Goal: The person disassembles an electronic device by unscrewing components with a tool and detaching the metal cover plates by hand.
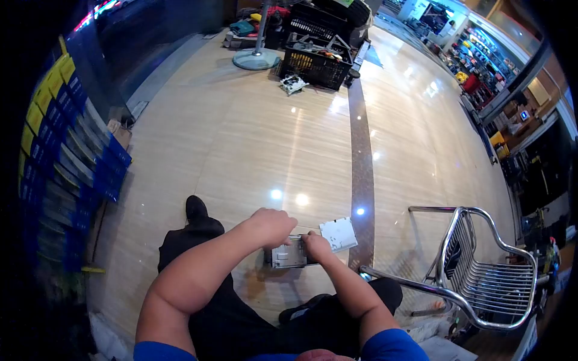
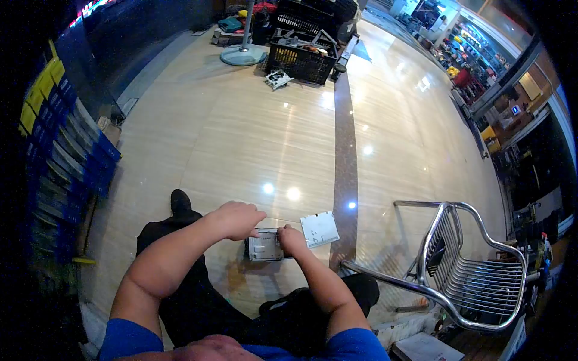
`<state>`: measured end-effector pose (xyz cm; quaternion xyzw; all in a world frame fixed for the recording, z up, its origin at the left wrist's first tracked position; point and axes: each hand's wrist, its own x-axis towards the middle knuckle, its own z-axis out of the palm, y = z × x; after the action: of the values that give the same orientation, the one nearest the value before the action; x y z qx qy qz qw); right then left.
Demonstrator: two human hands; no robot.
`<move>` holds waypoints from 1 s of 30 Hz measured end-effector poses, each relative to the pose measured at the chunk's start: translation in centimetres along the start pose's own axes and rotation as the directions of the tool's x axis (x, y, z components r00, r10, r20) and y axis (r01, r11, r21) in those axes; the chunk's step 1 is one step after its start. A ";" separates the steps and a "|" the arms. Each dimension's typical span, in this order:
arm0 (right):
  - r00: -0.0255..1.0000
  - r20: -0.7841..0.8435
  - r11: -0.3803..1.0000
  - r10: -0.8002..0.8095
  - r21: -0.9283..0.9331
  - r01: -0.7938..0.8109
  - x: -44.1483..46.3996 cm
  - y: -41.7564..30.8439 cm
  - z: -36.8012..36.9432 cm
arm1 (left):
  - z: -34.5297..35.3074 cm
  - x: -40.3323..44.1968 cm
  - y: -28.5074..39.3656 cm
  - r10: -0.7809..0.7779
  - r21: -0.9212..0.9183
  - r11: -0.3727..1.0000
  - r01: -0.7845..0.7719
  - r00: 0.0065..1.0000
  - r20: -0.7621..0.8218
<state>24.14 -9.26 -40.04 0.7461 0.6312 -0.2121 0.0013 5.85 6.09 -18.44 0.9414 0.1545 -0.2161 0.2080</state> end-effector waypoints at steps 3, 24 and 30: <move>1.000 -0.014 1.000 0.019 0.023 -0.019 -0.2 -0.5 -0.7 | 0.1 -0.1 -0.1 0.000 0.003 1.000 0.000 1.000 -0.009; 0.999 -0.028 1.000 0.030 -0.001 -0.030 -0.3 -0.2 -1.1 | -0.7 0.1 0.5 -0.039 0.002 0.999 0.039 0.997 0.062; 0.999 0.037 1.000 0.022 0.020 -0.023 -0.6 -0.3 -2.9 | -0.8 0.0 0.6 -0.039 0.004 0.999 0.039 0.997 0.072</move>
<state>24.68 -8.99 -37.13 0.7491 0.6204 -0.2321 0.0075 6.36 5.96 -17.65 0.9301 0.1650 -0.2539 0.2080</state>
